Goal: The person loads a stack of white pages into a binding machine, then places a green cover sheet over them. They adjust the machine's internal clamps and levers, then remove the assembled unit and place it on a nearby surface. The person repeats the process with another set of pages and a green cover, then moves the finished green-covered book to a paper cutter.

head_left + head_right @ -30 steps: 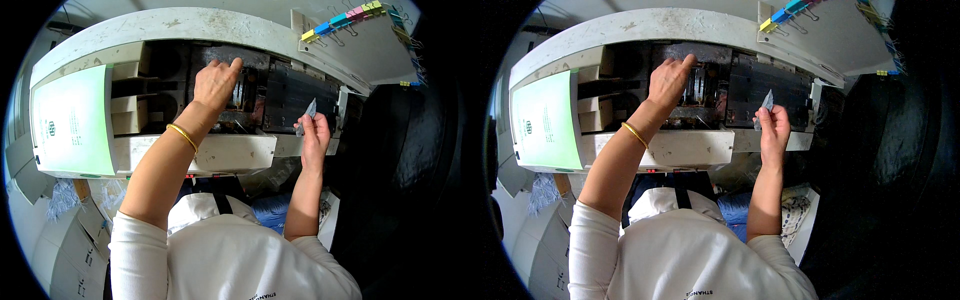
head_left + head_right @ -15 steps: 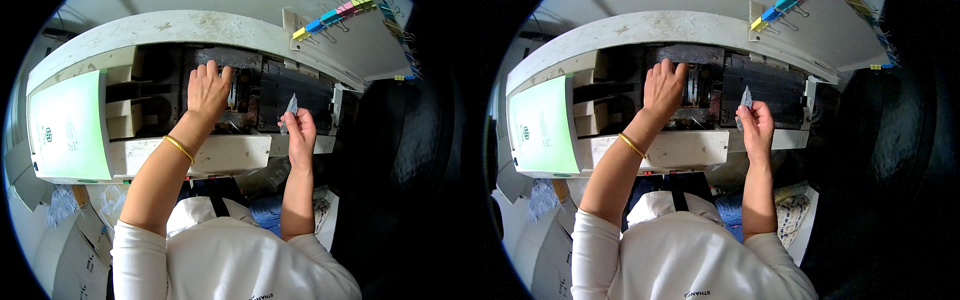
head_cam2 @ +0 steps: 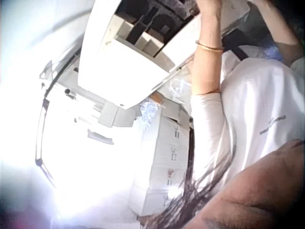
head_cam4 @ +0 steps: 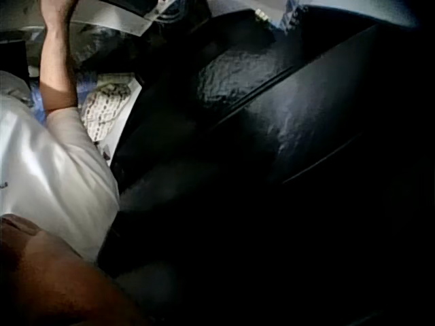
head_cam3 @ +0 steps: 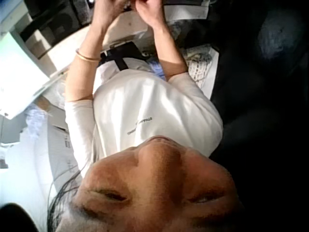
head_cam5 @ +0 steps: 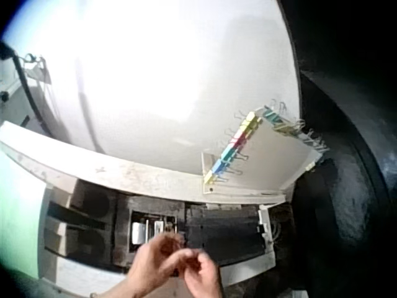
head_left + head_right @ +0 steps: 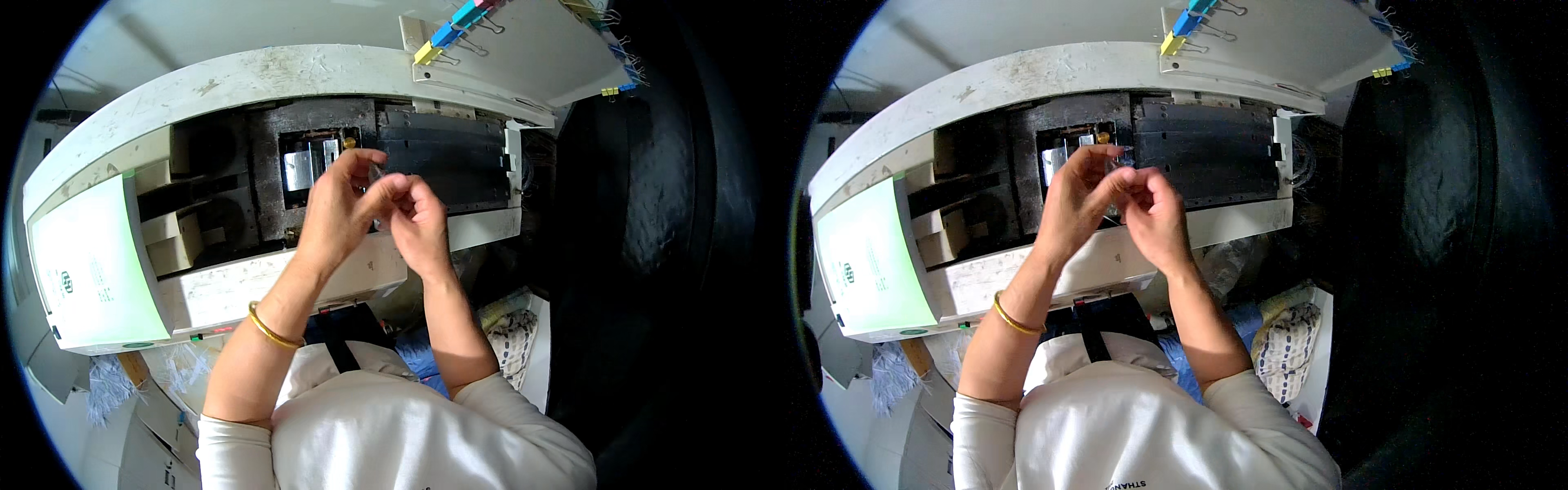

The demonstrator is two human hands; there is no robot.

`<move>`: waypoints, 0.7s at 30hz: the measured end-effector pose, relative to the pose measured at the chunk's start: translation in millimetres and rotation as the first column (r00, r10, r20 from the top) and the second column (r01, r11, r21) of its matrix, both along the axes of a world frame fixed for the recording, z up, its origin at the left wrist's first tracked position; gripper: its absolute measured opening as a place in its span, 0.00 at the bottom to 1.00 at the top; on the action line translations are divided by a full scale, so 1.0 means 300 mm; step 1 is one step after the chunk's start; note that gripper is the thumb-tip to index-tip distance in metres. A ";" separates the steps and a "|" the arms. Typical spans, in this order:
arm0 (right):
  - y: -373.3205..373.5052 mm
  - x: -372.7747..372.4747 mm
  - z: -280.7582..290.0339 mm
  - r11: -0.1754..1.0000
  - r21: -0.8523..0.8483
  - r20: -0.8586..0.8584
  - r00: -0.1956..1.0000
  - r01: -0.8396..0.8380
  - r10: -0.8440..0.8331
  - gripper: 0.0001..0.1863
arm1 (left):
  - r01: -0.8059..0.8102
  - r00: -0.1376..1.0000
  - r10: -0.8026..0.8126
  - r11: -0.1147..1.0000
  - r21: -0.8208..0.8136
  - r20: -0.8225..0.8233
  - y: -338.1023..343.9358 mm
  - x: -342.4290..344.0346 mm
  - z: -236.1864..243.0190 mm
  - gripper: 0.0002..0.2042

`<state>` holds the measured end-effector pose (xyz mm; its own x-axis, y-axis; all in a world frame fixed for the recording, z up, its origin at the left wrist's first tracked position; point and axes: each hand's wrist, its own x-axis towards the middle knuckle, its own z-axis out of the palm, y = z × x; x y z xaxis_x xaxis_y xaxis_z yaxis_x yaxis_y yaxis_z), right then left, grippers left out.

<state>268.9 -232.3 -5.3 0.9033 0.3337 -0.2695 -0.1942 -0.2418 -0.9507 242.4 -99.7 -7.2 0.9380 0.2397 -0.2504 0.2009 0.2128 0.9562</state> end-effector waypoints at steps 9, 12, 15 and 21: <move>-0.018 -0.096 -0.029 0.993 -0.081 0.162 0.984 0.089 -0.075 0.06 | -0.320 0.945 0.236 0.806 -0.498 -0.226 -0.061 -0.090 -0.019 0.09; -0.057 -0.127 -0.009 0.999 -0.029 0.096 0.995 0.040 -0.038 0.06 | -0.268 0.950 0.175 0.881 -0.390 -0.257 -0.070 -0.132 -0.003 0.09; -0.089 -0.142 0.060 0.987 0.146 -0.182 0.983 0.061 -0.034 0.07 | -0.258 0.949 0.138 0.855 -0.449 -0.283 -0.084 -0.180 0.036 0.09; -0.169 -0.119 0.136 0.996 0.068 -0.325 0.943 -0.053 0.072 0.07 | -0.095 0.976 -0.035 0.817 -0.569 -0.214 -0.091 -0.199 0.044 0.10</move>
<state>233.2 -282.9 35.6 0.7458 0.4102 -0.5249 -0.4827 -0.2102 -0.8502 182.6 -127.0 6.0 0.8439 0.0186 -0.5362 0.3625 0.7171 0.5953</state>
